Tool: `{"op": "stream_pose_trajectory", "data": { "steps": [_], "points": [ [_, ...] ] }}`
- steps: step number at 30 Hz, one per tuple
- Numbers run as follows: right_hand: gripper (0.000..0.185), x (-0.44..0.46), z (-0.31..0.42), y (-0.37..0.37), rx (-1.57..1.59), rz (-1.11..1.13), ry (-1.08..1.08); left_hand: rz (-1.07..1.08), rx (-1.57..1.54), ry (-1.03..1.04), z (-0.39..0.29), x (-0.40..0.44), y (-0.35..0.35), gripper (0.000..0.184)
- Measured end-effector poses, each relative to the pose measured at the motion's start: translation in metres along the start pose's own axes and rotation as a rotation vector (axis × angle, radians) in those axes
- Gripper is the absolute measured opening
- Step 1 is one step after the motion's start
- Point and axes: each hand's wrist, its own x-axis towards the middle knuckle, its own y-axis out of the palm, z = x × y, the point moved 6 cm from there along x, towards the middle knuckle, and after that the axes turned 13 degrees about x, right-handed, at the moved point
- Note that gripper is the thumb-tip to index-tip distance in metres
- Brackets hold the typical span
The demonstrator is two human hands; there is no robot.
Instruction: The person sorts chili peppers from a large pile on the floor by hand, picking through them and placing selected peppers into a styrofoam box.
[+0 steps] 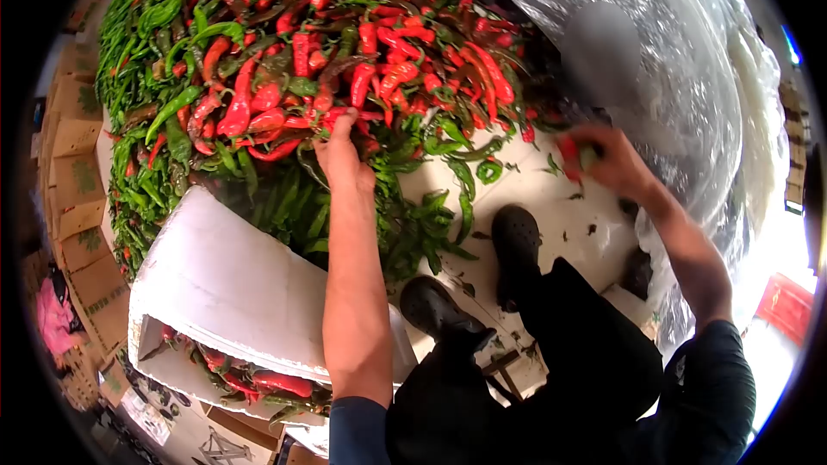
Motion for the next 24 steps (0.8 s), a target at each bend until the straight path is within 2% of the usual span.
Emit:
{"op": "stream_pose_trajectory", "data": {
  "steps": [1,2,3,5,7,8,9,11,12,15,16,17,18,19,21,22,23,24],
  "points": [
    [0.021,-0.050,-0.025,-0.007,-0.031,0.116,0.223,0.015,0.027,-0.029,0.002,0.000,-0.002,0.033],
    [0.020,-0.102,-0.042,-0.014,0.078,0.090,0.409,0.035,0.059,-0.065,0.005,0.004,-0.004,0.032],
    [0.015,-0.151,-0.053,-0.025,0.019,0.094,0.409,0.103,-0.048,0.010,0.025,0.035,-0.013,0.022],
    [0.015,-0.262,-0.088,-0.048,0.045,0.079,0.692,0.198,-0.005,-0.078,0.016,0.016,-0.003,0.005],
    [0.018,-0.364,-0.095,-0.065,0.042,0.023,0.970,0.240,0.090,-0.170,0.020,0.020,0.000,0.007],
    [0.020,-0.407,-0.099,-0.066,-0.011,0.072,0.970,0.256,0.127,-0.166,0.022,0.030,-0.005,0.010],
    [0.022,-0.460,-0.116,-0.061,-0.149,0.345,0.996,0.263,0.160,-0.150,0.022,0.037,-0.006,0.012],
    [0.023,-0.481,-0.110,-0.066,-0.181,0.239,1.048,0.216,0.168,-0.171,0.018,0.036,-0.005,0.015],
    [0.024,-0.476,-0.109,-0.067,-0.201,0.197,1.057,0.142,0.167,-0.212,0.012,0.019,0.003,0.016],
    [0.026,-0.427,-0.125,-0.074,-0.279,0.123,1.015,0.241,0.134,-0.198,0.023,0.040,-0.004,0.016],
    [0.023,-0.396,-0.135,-0.073,-0.192,-0.011,0.858,0.219,0.154,-0.176,0.016,0.025,0.006,0.014],
    [0.021,-0.342,-0.117,-0.065,-0.160,-0.054,0.754,0.285,0.140,-0.133,0.019,0.035,0.000,0.009],
    [0.022,-0.293,-0.104,-0.054,-0.106,-0.059,0.699,0.183,0.110,-0.099,0.017,0.027,0.002,0.007],
    [0.023,-0.247,-0.092,-0.040,-0.046,-0.058,0.653,0.190,0.063,-0.078,0.014,0.019,0.004,0.008],
    [0.034,-0.149,-0.063,-0.003,0.073,0.093,0.402,0.096,0.035,-0.062,0.018,0.023,0.000,0.016],
    [0.042,-0.099,-0.041,0.012,0.026,0.124,0.188,0.076,0.114,-0.016,0.020,0.027,-0.007,0.022],
    [0.050,-0.053,-0.015,0.030,-0.017,0.147,-0.020,0.023,0.041,0.031,0.018,0.022,-0.003,0.029],
    [0.059,-0.003,0.015,0.047,-0.007,0.191,-0.068,0.041,0.042,0.008,0.008,0.004,0.005,0.036]
  ]
}}
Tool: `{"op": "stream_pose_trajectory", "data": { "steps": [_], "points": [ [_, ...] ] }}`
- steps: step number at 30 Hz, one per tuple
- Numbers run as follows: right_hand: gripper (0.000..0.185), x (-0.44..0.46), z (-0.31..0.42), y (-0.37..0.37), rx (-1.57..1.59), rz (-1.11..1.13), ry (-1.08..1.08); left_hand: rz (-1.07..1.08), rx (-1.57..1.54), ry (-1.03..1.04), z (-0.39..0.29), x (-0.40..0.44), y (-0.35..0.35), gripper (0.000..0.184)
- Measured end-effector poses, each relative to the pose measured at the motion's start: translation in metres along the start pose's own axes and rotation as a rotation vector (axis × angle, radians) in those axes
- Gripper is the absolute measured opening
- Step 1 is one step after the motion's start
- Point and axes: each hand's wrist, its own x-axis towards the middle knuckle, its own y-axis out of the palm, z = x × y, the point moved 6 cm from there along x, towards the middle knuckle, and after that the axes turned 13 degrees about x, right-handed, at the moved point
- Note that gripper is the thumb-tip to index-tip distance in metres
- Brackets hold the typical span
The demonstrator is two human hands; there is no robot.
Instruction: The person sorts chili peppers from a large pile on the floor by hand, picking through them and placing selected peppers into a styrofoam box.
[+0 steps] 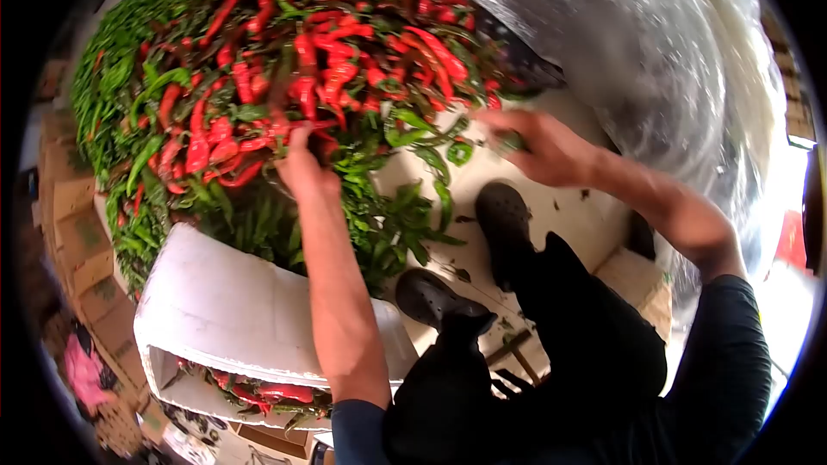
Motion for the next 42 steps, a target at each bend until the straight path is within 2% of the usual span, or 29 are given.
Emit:
{"op": "stream_pose_trajectory", "data": {
  "steps": [1,2,4,5,6,9,10,11,13,14,15,17,18,19,21,23,24,27,28,29,31,32,36,39,42],
  "points": [
    [0.060,0.050,0.009,0.006,0.001,-0.101,-0.241,-0.045,-0.001,0.042,-0.001,-0.003,0.001,0.014],
    [0.061,0.099,0.029,0.006,-0.018,-0.108,-0.172,-0.039,-0.019,0.049,-0.003,-0.007,0.003,0.018],
    [0.063,0.186,0.049,0.008,-0.108,-0.159,-0.176,-0.064,-0.029,0.033,-0.007,-0.018,0.008,0.026],
    [0.063,0.222,0.058,0.009,-0.179,-0.071,-0.051,-0.101,-0.024,0.012,-0.008,-0.022,0.009,0.030],
    [0.062,0.254,0.055,0.013,-0.279,-0.030,-0.009,-0.059,-0.051,0.017,-0.007,-0.021,0.009,0.051],
    [0.065,0.296,0.039,0.041,-0.316,0.191,0.128,0.024,-0.204,0.021,-0.013,-0.031,0.015,0.054],
    [0.067,0.297,0.037,0.049,-0.373,0.162,0.150,0.051,-0.241,-0.024,-0.016,-0.038,0.014,0.058],
    [0.068,0.295,0.032,0.057,-0.430,0.132,0.173,0.053,-0.257,-0.027,-0.011,-0.033,0.011,0.054],
    [0.070,0.291,0.026,0.064,-0.382,0.080,0.248,0.136,-0.389,-0.091,-0.022,-0.035,0.019,0.050],
    [0.069,0.291,0.030,0.065,-0.371,0.057,0.231,0.110,-0.465,-0.135,-0.029,-0.040,0.025,0.049],
    [0.069,0.291,0.033,0.067,-0.359,0.036,0.217,0.250,-0.441,-0.089,-0.011,-0.015,0.020,0.045],
    [0.068,0.281,0.044,0.075,-0.384,0.012,0.221,0.139,-0.268,-0.076,0.007,0.002,0.012,0.039],
    [0.068,0.274,0.046,0.082,-0.345,0.040,0.237,0.007,-0.248,-0.037,-0.005,-0.014,0.018,0.037],
    [0.069,0.268,0.047,0.087,-0.302,0.022,0.251,-0.122,-0.204,-0.130,-0.006,-0.033,0.020,0.045],
    [0.069,0.277,0.035,0.094,-0.338,-0.062,0.240,-0.171,-0.198,-0.139,0.002,-0.044,0.029,0.047],
    [0.070,0.296,0.032,0.096,-0.307,-0.066,0.196,-0.123,-0.250,-0.156,-0.002,-0.037,0.024,0.052],
    [0.072,0.303,0.038,0.098,-0.247,0.044,0.143,-0.109,-0.261,-0.161,-0.008,-0.039,0.025,0.056],
    [0.071,0.283,0.046,0.108,-0.277,-0.103,0.196,-0.010,-0.368,-0.142,-0.018,-0.037,0.025,0.062],
    [0.071,0.271,0.051,0.114,-0.264,-0.125,0.191,-0.027,-0.394,-0.239,-0.019,-0.034,0.023,0.072],
    [0.071,0.261,0.055,0.120,-0.251,-0.147,0.186,0.049,-0.402,-0.284,-0.024,-0.034,0.019,0.073],
    [0.069,0.249,0.056,0.123,-0.229,-0.147,0.225,0.083,-0.420,-0.297,-0.029,-0.024,0.012,0.071],
    [0.068,0.246,0.054,0.125,-0.188,-0.157,0.192,0.020,-0.386,-0.324,-0.026,-0.025,0.007,0.061],
    [0.064,0.215,0.050,0.134,-0.149,-0.210,0.039,-0.027,-0.470,-0.084,-0.013,-0.033,0.018,0.042],
    [0.067,0.191,0.050,0.139,-0.186,-0.212,-0.034,0.051,-0.540,-0.036,0.003,-0.047,0.024,0.040],
    [0.071,0.170,0.050,0.141,-0.173,-0.276,-0.194,0.024,-0.540,-0.031,0.011,-0.067,0.023,0.037]
  ]
}}
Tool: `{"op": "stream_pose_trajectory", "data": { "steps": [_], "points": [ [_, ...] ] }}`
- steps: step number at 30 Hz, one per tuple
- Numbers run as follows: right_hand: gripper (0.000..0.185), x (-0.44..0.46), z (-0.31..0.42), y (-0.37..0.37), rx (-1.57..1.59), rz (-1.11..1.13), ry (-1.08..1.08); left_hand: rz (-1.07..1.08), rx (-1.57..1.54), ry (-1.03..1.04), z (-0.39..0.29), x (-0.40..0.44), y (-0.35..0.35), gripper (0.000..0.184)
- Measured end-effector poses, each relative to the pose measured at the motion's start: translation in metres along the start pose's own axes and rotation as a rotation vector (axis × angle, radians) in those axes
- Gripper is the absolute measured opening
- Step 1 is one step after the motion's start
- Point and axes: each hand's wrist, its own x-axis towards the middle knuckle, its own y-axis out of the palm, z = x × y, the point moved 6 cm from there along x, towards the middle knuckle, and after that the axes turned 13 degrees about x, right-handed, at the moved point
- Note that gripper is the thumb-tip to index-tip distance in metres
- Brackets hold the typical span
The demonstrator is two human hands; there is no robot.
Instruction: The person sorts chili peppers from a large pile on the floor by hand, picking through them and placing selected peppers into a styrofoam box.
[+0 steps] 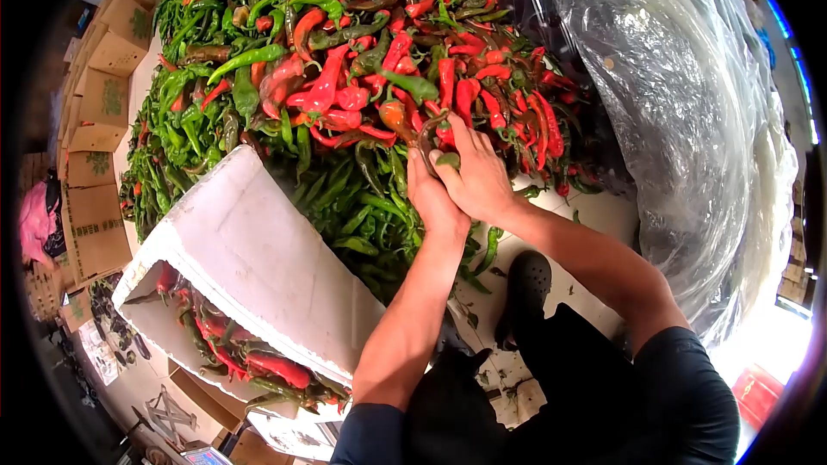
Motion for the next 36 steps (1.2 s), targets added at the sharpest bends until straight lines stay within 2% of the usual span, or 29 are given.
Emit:
{"op": "stream_pose_trajectory", "data": {
  "steps": [3,5,7,9,11,13,14,15,17,20,24,27,29,30,31,33,34,35,36],
  "points": [
    [0.071,-0.028,0.014,-0.014,0.058,-0.040,-0.090,0.034,-0.004,0.027,-0.004,-0.036,0.006,0.038],
    [0.072,-0.046,0.024,-0.022,0.078,-0.098,-0.226,0.075,-0.010,0.037,-0.013,-0.060,0.012,0.038],
    [0.075,-0.067,0.034,-0.023,0.095,-0.145,-0.334,0.112,0.046,0.128,-0.027,-0.081,0.008,0.043],
    [0.077,-0.089,0.051,-0.026,0.166,-0.169,-0.461,0.197,0.228,0.240,-0.045,-0.109,0.000,0.052],
    [0.083,-0.105,0.070,-0.028,0.238,-0.138,-0.528,0.175,0.333,0.311,-0.054,-0.134,-0.014,0.053],
    [0.084,-0.120,0.091,-0.031,0.251,-0.115,-0.644,0.156,0.359,0.427,-0.064,-0.156,-0.027,0.057],
    [0.084,-0.127,0.101,-0.031,0.233,-0.107,-0.686,0.198,0.268,0.367,-0.061,-0.160,-0.038,0.058],
    [0.083,-0.134,0.112,-0.032,0.262,-0.160,-0.809,0.235,0.178,0.305,-0.064,-0.165,-0.043,0.060],
    [0.081,-0.139,0.134,-0.035,0.250,-0.177,-0.883,0.187,0.469,0.512,-0.085,-0.183,-0.043,0.060],
    [0.068,-0.150,0.180,-0.034,0.222,-0.331,-0.998,0.139,0.467,0.584,-0.107,-0.206,-0.049,0.058],
    [0.044,-0.166,0.245,-0.033,0.353,-0.174,-1.077,0.023,0.371,0.689,-0.141,-0.241,-0.080,0.056],
    [0.053,-0.179,0.282,-0.007,0.494,0.040,-1.176,-0.110,0.255,0.832,-0.186,-0.268,-0.125,0.054],
    [0.058,-0.177,0.317,0.009,0.680,0.223,-1.015,-0.175,0.178,0.945,-0.214,-0.282,-0.160,0.053],
    [0.066,-0.173,0.325,0.023,0.718,0.272,-0.941,-0.203,0.159,0.986,-0.229,-0.285,-0.177,0.053],
    [0.051,-0.170,0.334,0.036,0.775,0.283,-0.854,-0.233,0.159,1.017,-0.241,-0.285,-0.191,0.053],
    [0.046,-0.161,0.328,0.087,0.978,0.299,-0.607,-0.341,0.266,0.935,-0.254,-0.277,-0.211,0.050],
    [0.040,-0.160,0.321,0.114,0.970,0.373,-0.311,-0.351,0.313,0.985,-0.272,-0.277,-0.198,0.050],
    [0.041,-0.153,0.328,0.117,0.924,0.406,-0.358,-0.355,0.360,1.031,-0.290,-0.273,-0.184,0.051],
    [0.039,-0.148,0.328,0.127,1.029,0.469,-0.277,-0.366,0.363,1.051,-0.294,-0.269,-0.191,0.051]
  ]
}}
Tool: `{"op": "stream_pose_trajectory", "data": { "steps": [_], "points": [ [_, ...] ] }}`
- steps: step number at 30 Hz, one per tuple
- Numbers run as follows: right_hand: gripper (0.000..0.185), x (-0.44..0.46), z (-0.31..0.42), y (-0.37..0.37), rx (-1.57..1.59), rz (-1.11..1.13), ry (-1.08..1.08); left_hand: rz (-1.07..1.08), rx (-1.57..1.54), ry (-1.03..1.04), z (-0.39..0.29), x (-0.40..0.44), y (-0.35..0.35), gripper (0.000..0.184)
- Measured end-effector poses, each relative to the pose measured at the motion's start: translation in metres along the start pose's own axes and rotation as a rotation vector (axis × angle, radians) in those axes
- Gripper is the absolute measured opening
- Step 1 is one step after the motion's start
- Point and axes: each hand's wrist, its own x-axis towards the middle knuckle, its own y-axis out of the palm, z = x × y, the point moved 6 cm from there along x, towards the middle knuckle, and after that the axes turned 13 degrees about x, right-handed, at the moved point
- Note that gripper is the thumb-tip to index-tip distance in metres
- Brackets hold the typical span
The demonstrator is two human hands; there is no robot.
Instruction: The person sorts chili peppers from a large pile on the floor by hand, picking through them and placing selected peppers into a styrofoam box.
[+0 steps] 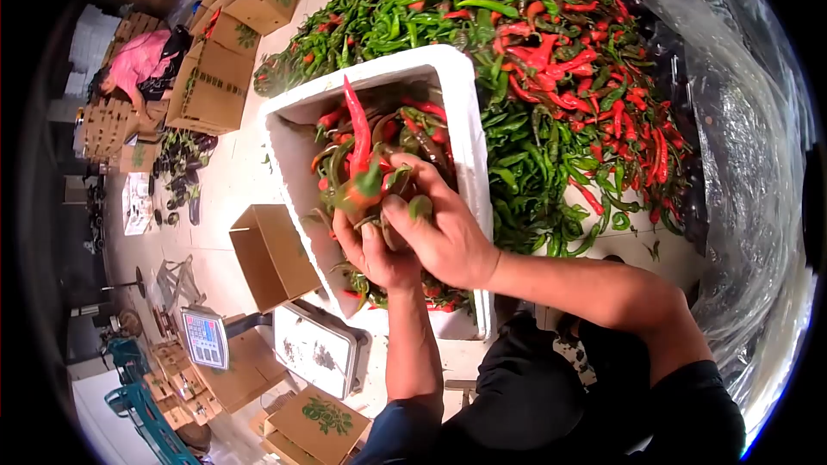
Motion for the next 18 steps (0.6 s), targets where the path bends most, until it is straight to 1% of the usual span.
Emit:
{"op": "stream_pose_trajectory", "data": {
  "steps": [1,2,3,5,6,7,9,10,13,15,17,18],
  "points": [
    [0.038,0.003,-0.011,0.001,0.122,0.005,0.074,-0.013,0.005,0.012,0.007,0.003,-0.008,0.051],
    [0.039,0.007,-0.020,-0.002,0.123,0.013,0.116,0.023,0.001,0.026,0.017,0.006,-0.016,0.051],
    [0.036,0.011,-0.033,-0.005,0.162,0.028,0.158,0.034,0.034,0.018,0.025,0.010,-0.023,0.052],
    [0.035,0.017,-0.044,-0.012,0.078,0.263,0.255,0.113,-0.073,-0.044,0.027,0.017,-0.029,0.054],
    [0.033,0.018,-0.051,-0.015,0.147,0.283,0.306,0.173,-0.016,-0.034,0.025,0.021,-0.034,0.055],
    [0.029,0.023,-0.048,-0.012,0.216,0.302,0.476,0.206,0.020,-0.057,0.025,0.022,-0.039,0.053],
    [0.025,0.029,-0.054,-0.012,0.353,0.326,0.630,0.285,0.087,-0.103,0.028,0.023,-0.042,0.051],
    [0.027,0.029,-0.063,-0.012,0.401,0.292,0.634,0.277,0.105,-0.109,0.027,0.022,-0.041,0.050],
    [0.031,0.031,-0.069,-0.007,0.452,0.308,0.604,0.232,0.060,-0.090,0.025,0.026,-0.047,0.048],
    [0.039,0.034,-0.072,-0.016,0.489,0.185,0.623,0.138,0.086,-0.097,0.024,0.025,-0.049,0.048],
    [0.039,0.040,-0.076,-0.022,0.483,0.143,0.514,0.051,0.034,-0.160,0.022,0.026,-0.048,0.045],
    [0.034,0.042,-0.068,-0.023,0.434,0.002,0.500,0.013,0.065,-0.164,0.023,0.026,-0.051,0.039]
  ]
}}
